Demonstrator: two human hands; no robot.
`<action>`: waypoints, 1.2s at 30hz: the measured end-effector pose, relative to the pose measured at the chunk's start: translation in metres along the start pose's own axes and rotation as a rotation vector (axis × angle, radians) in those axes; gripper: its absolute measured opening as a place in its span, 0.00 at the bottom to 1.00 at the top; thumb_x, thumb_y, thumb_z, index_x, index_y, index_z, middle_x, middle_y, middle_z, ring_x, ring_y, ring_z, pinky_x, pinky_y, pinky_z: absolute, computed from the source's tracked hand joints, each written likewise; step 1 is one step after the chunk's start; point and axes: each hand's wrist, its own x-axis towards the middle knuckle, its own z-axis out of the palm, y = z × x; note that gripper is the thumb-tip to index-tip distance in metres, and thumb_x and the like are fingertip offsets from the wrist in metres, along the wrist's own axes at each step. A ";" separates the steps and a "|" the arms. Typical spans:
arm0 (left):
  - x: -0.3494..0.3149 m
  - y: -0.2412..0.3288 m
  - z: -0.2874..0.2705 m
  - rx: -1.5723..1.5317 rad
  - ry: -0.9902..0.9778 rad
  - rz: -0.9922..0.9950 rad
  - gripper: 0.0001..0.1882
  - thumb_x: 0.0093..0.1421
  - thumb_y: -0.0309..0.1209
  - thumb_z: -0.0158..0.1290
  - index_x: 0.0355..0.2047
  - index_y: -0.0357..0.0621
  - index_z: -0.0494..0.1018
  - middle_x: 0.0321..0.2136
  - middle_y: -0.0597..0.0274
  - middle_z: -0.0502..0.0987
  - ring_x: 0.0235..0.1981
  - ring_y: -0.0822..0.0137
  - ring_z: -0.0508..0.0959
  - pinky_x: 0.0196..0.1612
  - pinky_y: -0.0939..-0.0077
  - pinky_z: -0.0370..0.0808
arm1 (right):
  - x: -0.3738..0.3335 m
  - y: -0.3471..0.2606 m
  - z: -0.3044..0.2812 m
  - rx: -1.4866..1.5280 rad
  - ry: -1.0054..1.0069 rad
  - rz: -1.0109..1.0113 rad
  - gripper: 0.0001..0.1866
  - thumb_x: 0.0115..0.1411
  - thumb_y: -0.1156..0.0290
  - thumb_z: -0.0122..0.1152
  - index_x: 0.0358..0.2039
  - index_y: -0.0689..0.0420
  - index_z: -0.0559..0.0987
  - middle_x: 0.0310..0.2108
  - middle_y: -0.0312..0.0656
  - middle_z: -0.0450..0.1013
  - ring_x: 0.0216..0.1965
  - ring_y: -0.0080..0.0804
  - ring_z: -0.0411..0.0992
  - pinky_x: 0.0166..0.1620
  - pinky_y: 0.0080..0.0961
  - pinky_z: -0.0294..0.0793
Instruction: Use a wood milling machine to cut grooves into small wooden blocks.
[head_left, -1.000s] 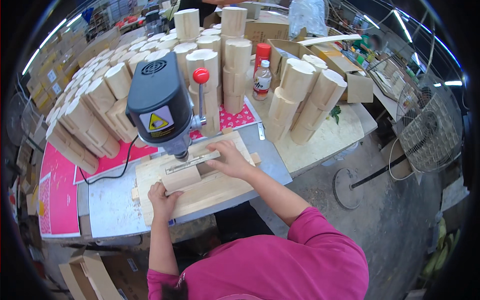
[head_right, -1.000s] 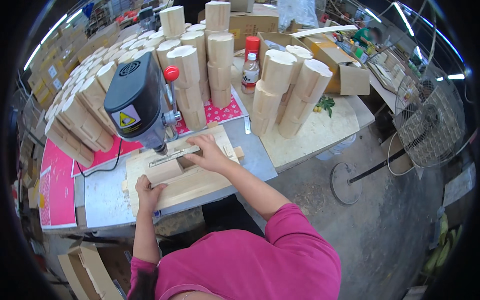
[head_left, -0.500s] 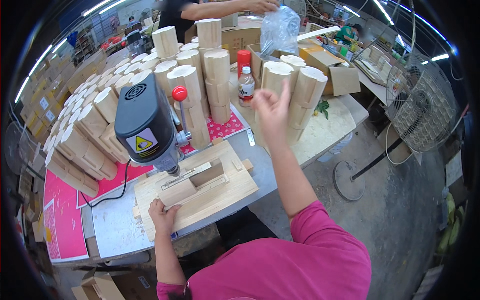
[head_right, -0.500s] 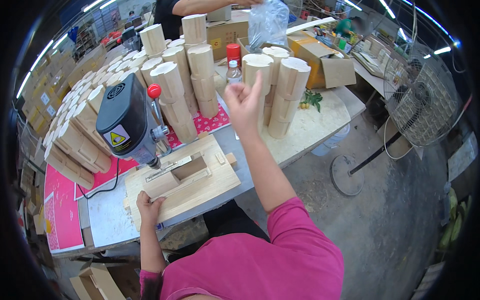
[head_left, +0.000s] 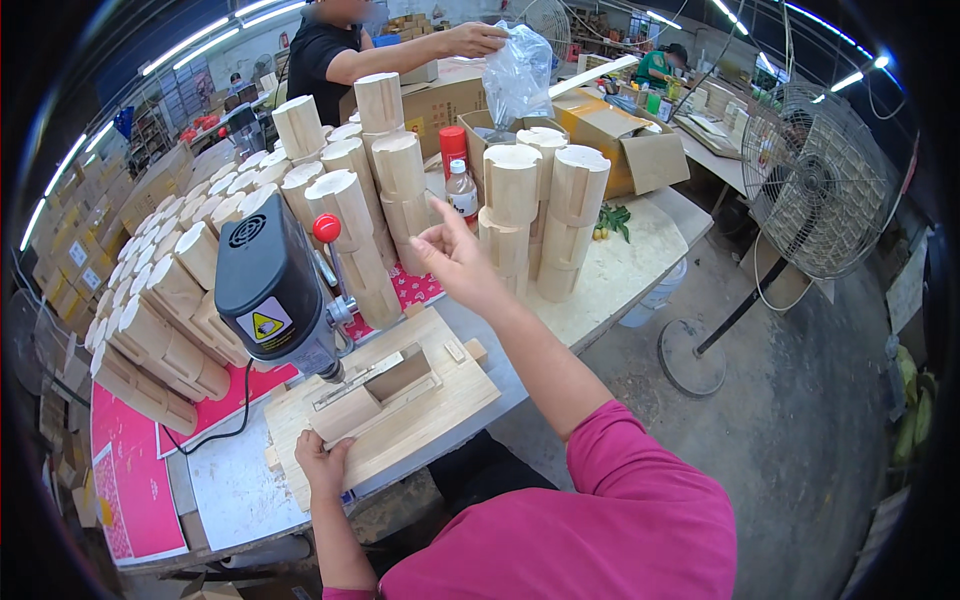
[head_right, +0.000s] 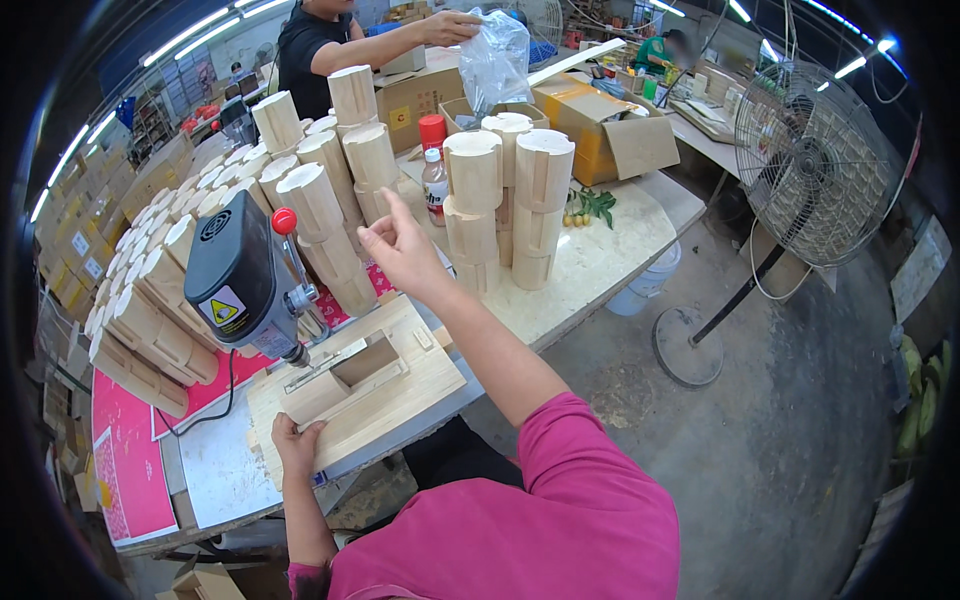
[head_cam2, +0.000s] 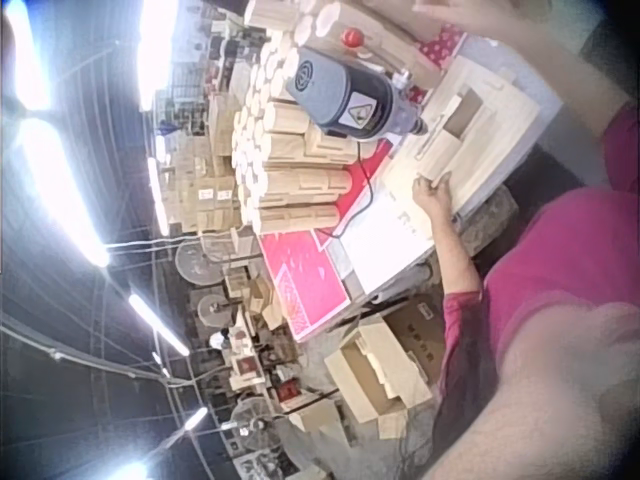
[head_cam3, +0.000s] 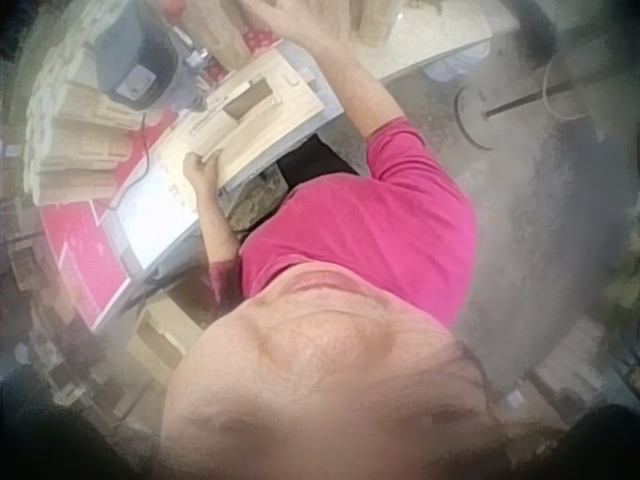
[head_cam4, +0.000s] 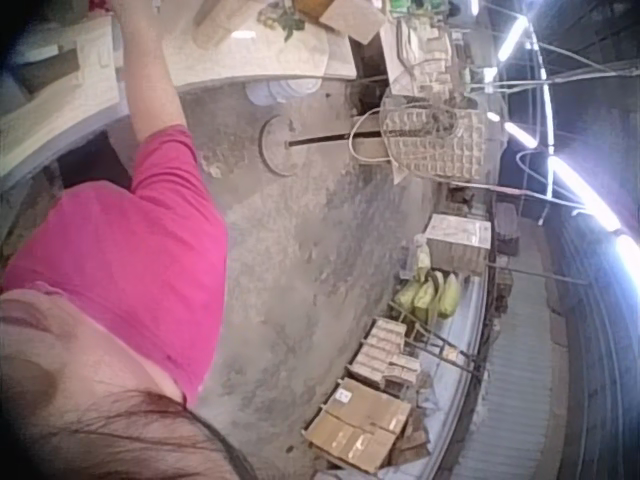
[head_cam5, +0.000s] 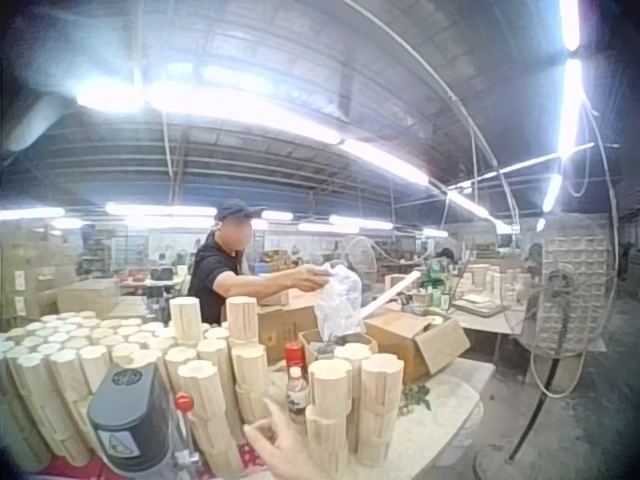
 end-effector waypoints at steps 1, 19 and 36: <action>0.000 0.001 -0.001 0.002 0.002 -0.001 0.18 0.32 0.26 0.64 0.26 0.39 0.73 0.19 0.59 0.66 0.25 0.59 0.66 0.28 0.68 0.63 | 0.000 -0.005 0.004 -0.017 -0.035 0.003 0.34 0.58 0.68 0.54 0.59 0.64 0.51 0.31 0.40 0.69 0.31 0.22 0.68 0.34 0.20 0.68; 0.002 0.009 0.000 0.004 0.009 0.003 0.16 0.34 0.22 0.64 0.26 0.41 0.73 0.21 0.63 0.67 0.24 0.65 0.65 0.28 0.73 0.63 | -0.112 0.086 0.010 -0.754 -0.399 0.372 0.10 0.50 0.80 0.45 0.35 0.66 0.66 0.31 0.59 0.69 0.37 0.57 0.68 0.43 0.46 0.66; 0.002 -0.001 -0.003 0.202 0.057 0.064 0.23 0.32 0.39 0.65 0.33 0.48 0.76 0.20 0.62 0.69 0.27 0.58 0.70 0.31 0.64 0.66 | -0.030 0.048 -0.011 -0.662 -0.217 0.045 0.15 0.58 0.63 0.52 0.38 0.62 0.75 0.29 0.53 0.74 0.33 0.39 0.74 0.37 0.30 0.70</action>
